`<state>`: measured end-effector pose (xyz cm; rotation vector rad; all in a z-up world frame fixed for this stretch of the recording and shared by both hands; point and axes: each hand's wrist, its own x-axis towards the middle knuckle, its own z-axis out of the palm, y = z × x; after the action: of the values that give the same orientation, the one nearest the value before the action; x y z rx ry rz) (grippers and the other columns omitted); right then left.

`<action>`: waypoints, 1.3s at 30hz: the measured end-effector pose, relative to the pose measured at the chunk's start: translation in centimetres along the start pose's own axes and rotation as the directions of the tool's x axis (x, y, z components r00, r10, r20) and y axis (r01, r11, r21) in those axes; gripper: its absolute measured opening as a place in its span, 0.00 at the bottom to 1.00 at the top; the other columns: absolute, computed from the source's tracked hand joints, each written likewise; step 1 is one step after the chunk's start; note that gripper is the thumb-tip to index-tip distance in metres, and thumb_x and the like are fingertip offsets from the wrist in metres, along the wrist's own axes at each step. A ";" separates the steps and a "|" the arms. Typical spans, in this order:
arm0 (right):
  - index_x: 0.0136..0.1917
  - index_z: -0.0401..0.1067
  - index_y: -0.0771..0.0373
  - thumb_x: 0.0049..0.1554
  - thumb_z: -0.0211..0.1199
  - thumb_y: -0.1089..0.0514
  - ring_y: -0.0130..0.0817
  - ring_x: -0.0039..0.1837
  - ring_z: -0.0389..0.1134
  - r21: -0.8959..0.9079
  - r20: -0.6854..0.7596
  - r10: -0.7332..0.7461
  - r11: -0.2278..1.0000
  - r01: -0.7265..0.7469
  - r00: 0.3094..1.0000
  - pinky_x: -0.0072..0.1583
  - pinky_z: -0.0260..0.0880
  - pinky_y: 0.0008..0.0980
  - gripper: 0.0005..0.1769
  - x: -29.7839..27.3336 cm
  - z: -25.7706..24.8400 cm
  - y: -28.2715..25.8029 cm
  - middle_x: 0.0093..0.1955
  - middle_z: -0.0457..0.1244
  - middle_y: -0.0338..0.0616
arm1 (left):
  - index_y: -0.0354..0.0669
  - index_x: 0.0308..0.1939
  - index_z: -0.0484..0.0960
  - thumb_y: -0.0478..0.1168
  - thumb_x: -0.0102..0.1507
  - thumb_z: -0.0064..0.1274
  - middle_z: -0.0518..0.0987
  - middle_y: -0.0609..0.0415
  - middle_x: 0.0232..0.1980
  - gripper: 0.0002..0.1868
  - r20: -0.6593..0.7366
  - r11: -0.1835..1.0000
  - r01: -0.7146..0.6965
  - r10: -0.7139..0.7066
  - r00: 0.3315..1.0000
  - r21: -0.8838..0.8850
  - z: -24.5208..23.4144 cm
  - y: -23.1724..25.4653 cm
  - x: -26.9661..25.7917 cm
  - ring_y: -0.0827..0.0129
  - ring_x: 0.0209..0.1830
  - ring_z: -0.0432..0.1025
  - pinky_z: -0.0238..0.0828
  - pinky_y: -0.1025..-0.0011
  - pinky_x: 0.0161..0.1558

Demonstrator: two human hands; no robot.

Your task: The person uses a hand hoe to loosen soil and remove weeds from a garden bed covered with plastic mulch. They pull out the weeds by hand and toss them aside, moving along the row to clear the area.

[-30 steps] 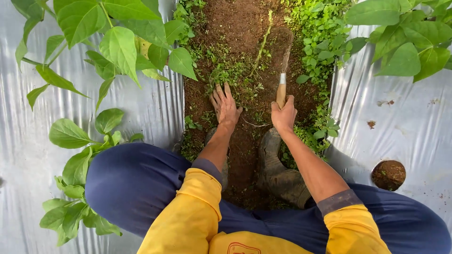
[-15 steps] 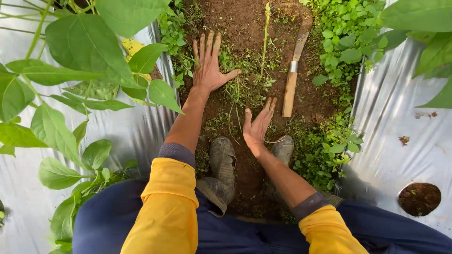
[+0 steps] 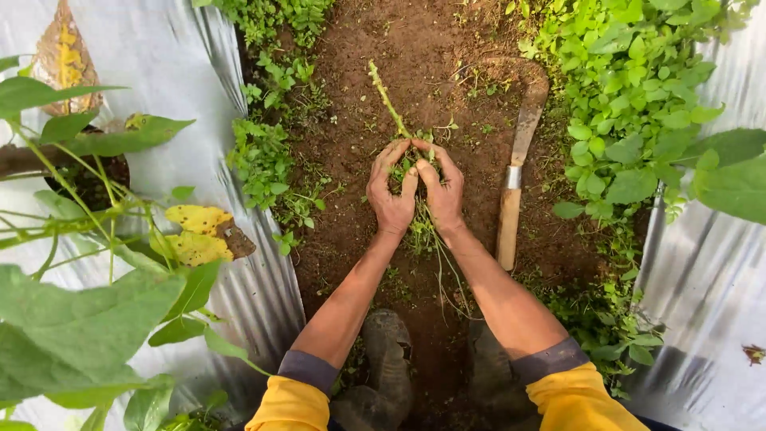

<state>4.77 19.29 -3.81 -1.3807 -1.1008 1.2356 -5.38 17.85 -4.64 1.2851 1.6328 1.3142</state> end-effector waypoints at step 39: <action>0.81 0.51 0.67 0.66 0.53 0.45 0.68 0.81 0.46 -0.470 -0.063 0.442 0.778 -0.417 0.895 0.77 0.48 0.72 0.38 -20.8 -8.7 4.0 0.78 0.51 0.67 | 0.51 0.69 0.74 0.56 0.64 0.46 0.78 0.50 0.66 0.31 0.422 0.760 0.225 -0.551 0.720 0.609 -4.7 7.2 -18.6 0.60 0.70 0.69 0.64 0.57 0.70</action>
<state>11.78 -2.53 -4.39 -2.0791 -1.2145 1.3789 -2.27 -1.20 2.10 1.3339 1.7107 0.1385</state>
